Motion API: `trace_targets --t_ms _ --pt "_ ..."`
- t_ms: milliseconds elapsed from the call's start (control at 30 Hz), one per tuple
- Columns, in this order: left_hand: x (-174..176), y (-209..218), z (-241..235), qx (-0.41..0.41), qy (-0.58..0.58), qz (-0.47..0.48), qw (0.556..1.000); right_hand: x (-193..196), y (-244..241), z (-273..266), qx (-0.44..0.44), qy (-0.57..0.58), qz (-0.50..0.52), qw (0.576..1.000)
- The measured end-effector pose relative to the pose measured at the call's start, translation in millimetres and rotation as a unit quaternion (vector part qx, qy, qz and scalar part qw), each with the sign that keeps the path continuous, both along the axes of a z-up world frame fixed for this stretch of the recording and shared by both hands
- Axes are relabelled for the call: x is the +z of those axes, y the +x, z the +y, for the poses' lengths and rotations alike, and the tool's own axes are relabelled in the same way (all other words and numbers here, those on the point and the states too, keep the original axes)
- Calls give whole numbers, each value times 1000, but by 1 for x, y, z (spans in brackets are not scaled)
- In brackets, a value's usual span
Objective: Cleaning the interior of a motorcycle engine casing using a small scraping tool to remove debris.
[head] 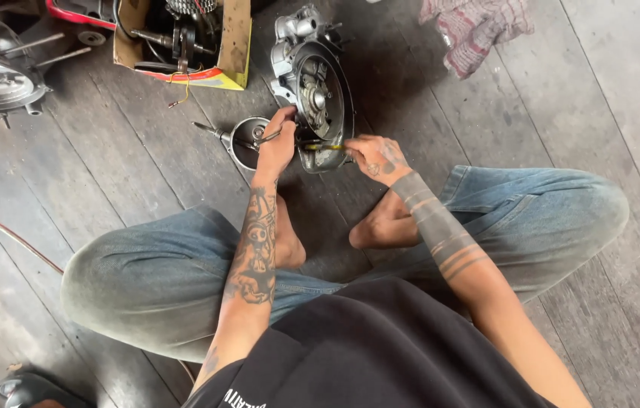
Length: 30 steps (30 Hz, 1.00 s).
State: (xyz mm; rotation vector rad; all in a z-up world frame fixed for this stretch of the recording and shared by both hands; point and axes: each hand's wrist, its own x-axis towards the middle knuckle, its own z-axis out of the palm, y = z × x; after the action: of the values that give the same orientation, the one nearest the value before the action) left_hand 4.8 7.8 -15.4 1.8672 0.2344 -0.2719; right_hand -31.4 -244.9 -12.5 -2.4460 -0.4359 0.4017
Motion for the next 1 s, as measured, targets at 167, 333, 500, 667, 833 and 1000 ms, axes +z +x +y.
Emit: trace_targets --t_ms 167,333,500,667,833,1000 --pt "-6 -1 5 -12 -7 6 1000 -1 -16 -1 6 23 43 999" --pt "-2 1 -2 -9 -15 -5 1000 -4 -3 -2 17 -32 -7 999" --pt "-5 1 1 -5 -5 19 1000 -22 -4 -10 -9 -4 15 1000" --pt "4 3 -2 -21 22 45 999 -25 -13 -27 -22 -60 14 998" --pt "22 -1 -9 -32 -3 5 999 6 -8 5 -50 9 36 998" --pt "12 1 -3 -35 -6 24 999 -41 -3 -41 -50 -101 66 991"
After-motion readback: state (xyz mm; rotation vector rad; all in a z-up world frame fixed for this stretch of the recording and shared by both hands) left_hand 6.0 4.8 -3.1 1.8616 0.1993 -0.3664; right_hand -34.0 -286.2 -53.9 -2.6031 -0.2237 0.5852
